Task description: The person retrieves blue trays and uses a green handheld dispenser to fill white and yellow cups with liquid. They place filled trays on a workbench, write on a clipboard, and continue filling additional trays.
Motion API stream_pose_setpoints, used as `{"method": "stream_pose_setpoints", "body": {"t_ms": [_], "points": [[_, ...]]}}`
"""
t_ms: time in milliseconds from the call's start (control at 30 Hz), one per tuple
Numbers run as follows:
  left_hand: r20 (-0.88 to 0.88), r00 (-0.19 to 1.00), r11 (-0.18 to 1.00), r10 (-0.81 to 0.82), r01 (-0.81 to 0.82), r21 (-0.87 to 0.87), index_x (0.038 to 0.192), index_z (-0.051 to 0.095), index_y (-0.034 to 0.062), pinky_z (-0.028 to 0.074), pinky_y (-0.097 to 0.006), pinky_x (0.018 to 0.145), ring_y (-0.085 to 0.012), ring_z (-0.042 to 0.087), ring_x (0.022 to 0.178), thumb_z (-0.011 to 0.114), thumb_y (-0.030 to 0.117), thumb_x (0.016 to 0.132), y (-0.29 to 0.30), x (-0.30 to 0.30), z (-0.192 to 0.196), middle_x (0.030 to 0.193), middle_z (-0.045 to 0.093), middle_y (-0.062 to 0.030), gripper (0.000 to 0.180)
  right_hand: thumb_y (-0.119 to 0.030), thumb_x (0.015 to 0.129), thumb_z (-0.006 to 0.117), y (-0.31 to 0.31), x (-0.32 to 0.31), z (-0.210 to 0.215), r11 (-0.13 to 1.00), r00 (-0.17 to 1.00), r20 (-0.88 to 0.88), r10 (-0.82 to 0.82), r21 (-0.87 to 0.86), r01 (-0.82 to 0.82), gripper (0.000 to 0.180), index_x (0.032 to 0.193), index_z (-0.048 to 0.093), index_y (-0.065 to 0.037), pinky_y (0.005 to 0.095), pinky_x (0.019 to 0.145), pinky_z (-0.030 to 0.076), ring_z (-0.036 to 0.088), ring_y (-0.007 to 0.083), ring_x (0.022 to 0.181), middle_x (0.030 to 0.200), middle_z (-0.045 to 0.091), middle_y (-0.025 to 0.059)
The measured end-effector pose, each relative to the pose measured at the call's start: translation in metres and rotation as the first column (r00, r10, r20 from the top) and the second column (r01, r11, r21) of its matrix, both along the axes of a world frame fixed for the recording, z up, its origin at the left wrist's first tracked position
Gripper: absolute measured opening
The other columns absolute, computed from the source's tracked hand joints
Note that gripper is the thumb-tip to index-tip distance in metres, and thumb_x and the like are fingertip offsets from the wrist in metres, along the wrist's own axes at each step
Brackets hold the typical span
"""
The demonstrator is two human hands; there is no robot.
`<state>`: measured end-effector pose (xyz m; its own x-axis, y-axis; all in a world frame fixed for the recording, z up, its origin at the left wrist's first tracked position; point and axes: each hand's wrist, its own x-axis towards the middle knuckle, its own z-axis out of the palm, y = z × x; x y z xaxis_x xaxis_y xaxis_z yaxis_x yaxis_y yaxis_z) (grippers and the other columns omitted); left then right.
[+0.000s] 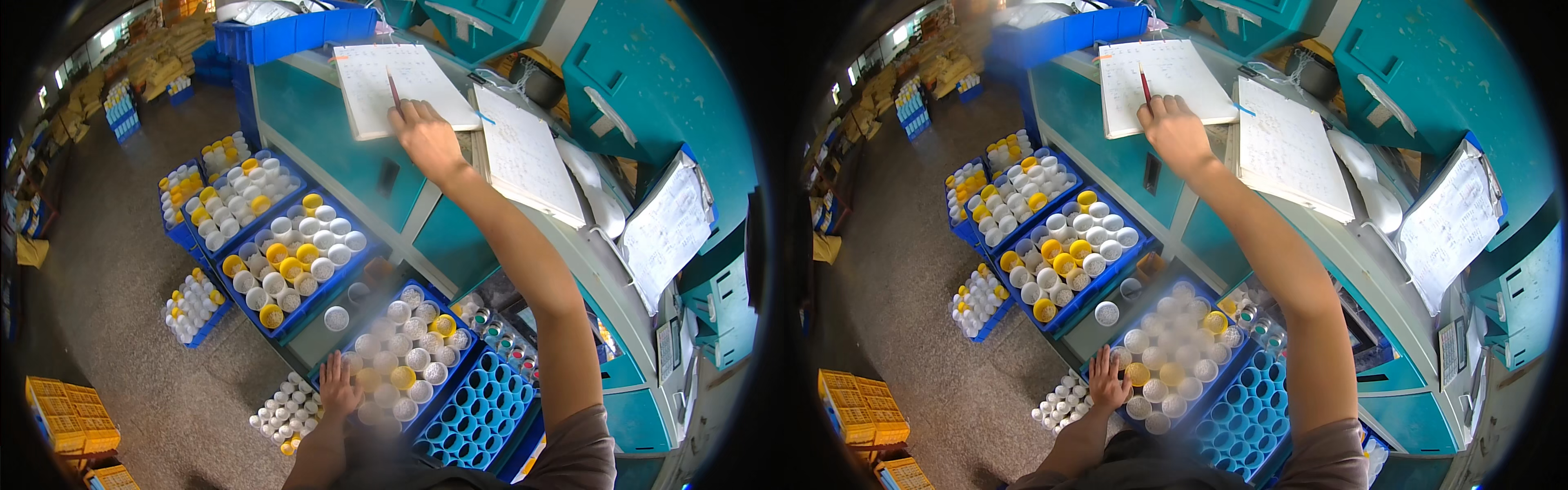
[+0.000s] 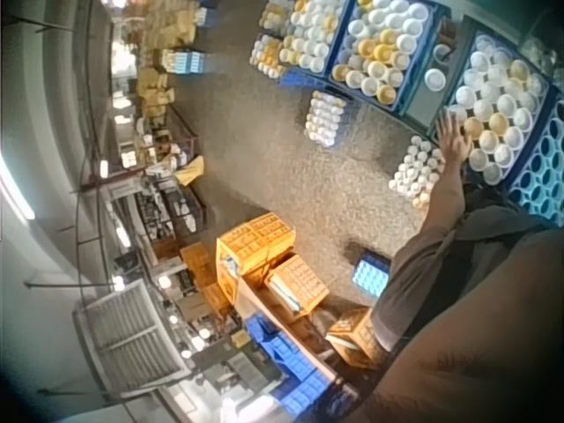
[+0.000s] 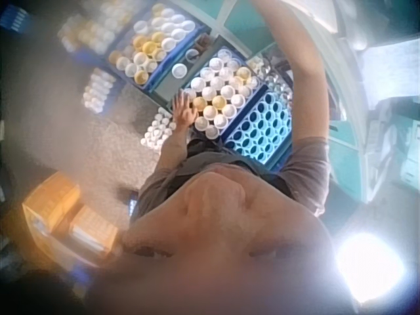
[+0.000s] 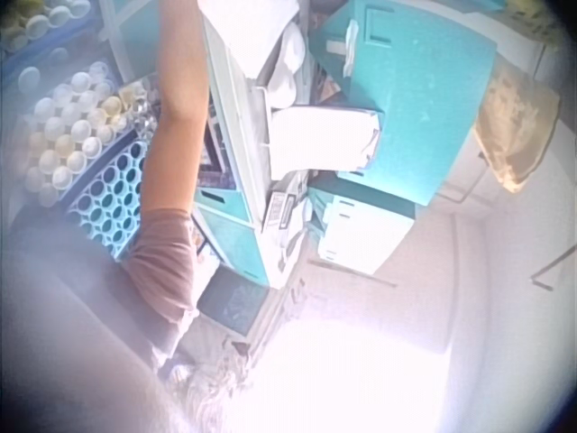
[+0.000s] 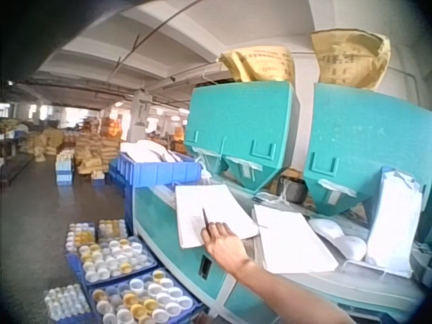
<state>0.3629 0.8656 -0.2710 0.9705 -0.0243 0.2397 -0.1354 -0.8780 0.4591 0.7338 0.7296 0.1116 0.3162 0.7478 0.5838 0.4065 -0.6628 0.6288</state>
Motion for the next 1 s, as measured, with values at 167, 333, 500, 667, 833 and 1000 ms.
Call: {"method": "stream_pose_setpoints", "body": {"t_ms": [167, 333, 500, 667, 833, 1000], "points": [[0.001, 1.000, 1.000, 0.001, -0.001, 0.004, 0.127, 0.057, -0.0008, 0.027, -0.054, 0.114, -0.0389, 0.038, 0.138, 0.066, 0.032, 0.082, 0.000, -0.001, 0.000, 0.150, 0.039, -0.0214, 0.056, -0.007, 0.078, 0.063, 0.009, 0.005, 0.017, 0.999, 0.999, 0.036, -0.028, -0.013, 0.029, 0.026, 0.103, 0.059, -0.001, 0.0301, 0.069, 0.058, 0.067, 0.0255, 0.086, 0.104, 0.063, 0.0192], [-0.004, 1.000, 1.000, -0.004, 0.004, 0.015, 0.128, 0.057, -0.0015, 0.027, -0.054, 0.114, -0.0386, 0.039, 0.138, 0.065, 0.034, 0.083, 0.000, -0.001, -0.002, 0.150, 0.039, -0.0212, 0.058, -0.008, 0.078, 0.063, 0.004, -0.009, 0.077, 0.995, 0.995, 0.103, 0.005, -0.097, 0.005, 0.030, 0.106, 0.056, 0.002, 0.0317, 0.067, 0.059, 0.070, 0.0273, 0.083, 0.099, 0.062, 0.0204], [0.013, 1.000, 1.000, 0.000, 0.000, -0.001, 0.128, 0.058, -0.0024, 0.029, -0.055, 0.113, -0.0387, 0.039, 0.137, 0.064, 0.034, 0.084, 0.000, -0.001, -0.007, 0.150, 0.040, -0.0210, 0.057, -0.002, 0.075, 0.064, -0.057, -0.096, 0.091, 0.999, 1.000, 0.007, 0.017, 0.044, -0.018, 0.035, 0.109, 0.055, 0.002, 0.0357, 0.071, 0.060, 0.069, 0.0316, 0.086, 0.110, 0.061, 0.0264], [0.031, 1.000, 1.000, 0.001, -0.002, 0.022, 0.134, 0.051, -0.0014, 0.027, -0.055, 0.115, -0.0389, 0.037, 0.138, 0.065, 0.030, 0.083, -0.002, -0.002, -0.013, 0.151, 0.038, -0.0219, 0.062, 0.000, 0.074, 0.065, -0.139, -0.198, 0.058, 0.968, 0.987, 0.004, -0.158, 0.198, 0.154, 0.052, 0.125, 0.054, -0.001, 0.0398, 0.077, 0.060, 0.068, 0.0366, 0.098, 0.121, 0.059, 0.0300], [0.031, 0.999, 1.000, 0.020, -0.020, -0.008, 0.143, 0.038, -0.0009, 0.025, -0.053, 0.116, -0.0399, 0.033, 0.141, 0.069, 0.031, 0.083, -0.006, -0.006, -0.015, 0.151, 0.035, -0.0240, 0.074, -0.003, 0.080, 0.066, -0.205, -0.240, 0.013, 0.934, 0.959, -0.089, -0.270, 0.217, 0.283, 0.050, 0.129, 0.058, -0.006, 0.0352, 0.071, 0.060, 0.070, 0.0313, 0.091, 0.111, 0.066, 0.0192], [0.311, 0.941, 0.975, 0.132, -0.066, -0.214, 0.145, 0.037, 0.0012, 0.025, -0.053, 0.115, -0.0450, 0.032, 0.140, 0.069, 0.024, 0.087, -0.049, 0.030, 0.048, 0.148, 0.037, -0.0260, 0.069, -0.034, 0.083, 0.074, -0.258, -0.268, 0.026, 0.856, 0.945, -0.300, -0.127, 0.448, 0.257, 0.053, 0.124, 0.061, -0.004, 0.0366, 0.073, 0.060, 0.072, 0.0272, 0.090, 0.111, 0.069, 0.0159]]}}
